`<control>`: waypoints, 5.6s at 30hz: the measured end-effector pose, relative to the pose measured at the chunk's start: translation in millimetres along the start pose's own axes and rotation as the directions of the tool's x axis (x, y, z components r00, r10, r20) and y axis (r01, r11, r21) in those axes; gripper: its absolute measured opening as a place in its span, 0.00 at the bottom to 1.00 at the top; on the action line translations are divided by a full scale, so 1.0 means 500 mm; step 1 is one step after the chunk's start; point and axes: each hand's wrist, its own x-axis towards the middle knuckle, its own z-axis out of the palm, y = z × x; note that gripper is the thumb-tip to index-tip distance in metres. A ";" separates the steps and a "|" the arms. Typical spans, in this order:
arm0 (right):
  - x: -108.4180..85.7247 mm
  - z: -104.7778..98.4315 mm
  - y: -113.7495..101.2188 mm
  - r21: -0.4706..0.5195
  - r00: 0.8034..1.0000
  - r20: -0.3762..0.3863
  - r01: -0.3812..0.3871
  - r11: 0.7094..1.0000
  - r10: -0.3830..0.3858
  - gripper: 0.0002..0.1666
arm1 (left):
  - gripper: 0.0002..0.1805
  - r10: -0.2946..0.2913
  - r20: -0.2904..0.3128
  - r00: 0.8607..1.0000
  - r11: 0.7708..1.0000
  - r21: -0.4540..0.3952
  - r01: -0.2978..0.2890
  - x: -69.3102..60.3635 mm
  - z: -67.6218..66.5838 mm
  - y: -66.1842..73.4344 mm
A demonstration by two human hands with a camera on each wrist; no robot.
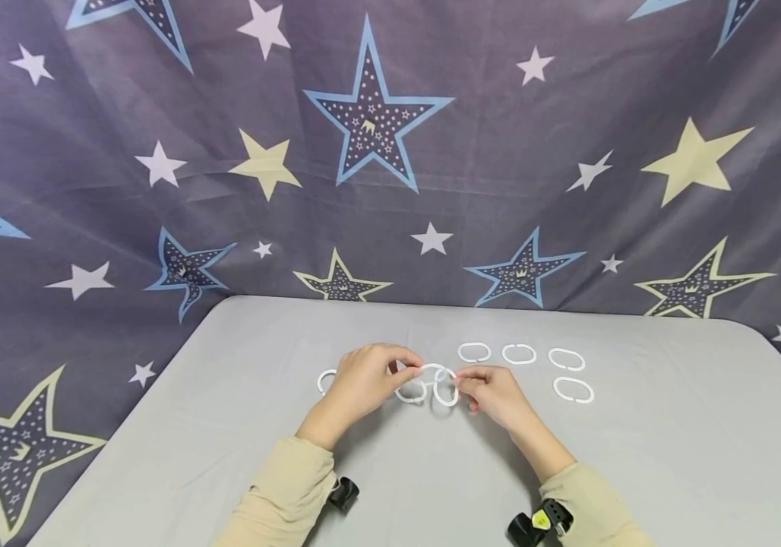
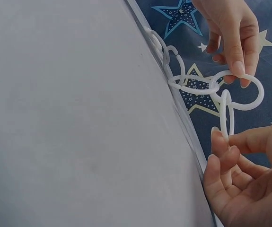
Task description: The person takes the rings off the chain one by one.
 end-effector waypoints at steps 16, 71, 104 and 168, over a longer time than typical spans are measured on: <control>0.007 -0.023 -0.002 -0.020 1.000 0.012 0.008 1.000 -0.007 0.12 | 0.06 -0.023 -0.049 0.999 1.000 0.010 0.023 0.000 -0.002 0.001; 0.015 -0.239 0.027 -0.196 0.996 0.063 -0.042 0.980 0.056 0.14 | 0.06 0.010 -0.059 0.998 0.999 0.045 -0.008 0.002 0.008 0.009; 0.011 -0.243 0.031 -0.510 0.993 0.040 -0.074 0.857 0.110 0.17 | 0.05 -0.040 -0.051 0.998 0.998 0.040 0.042 -0.001 0.003 0.001; 0.032 -0.061 -0.008 -0.098 0.945 0.263 0.228 0.969 -0.196 0.16 | 0.06 -0.018 0.000 1.000 1.000 0.007 0.018 0.001 -0.027 -0.012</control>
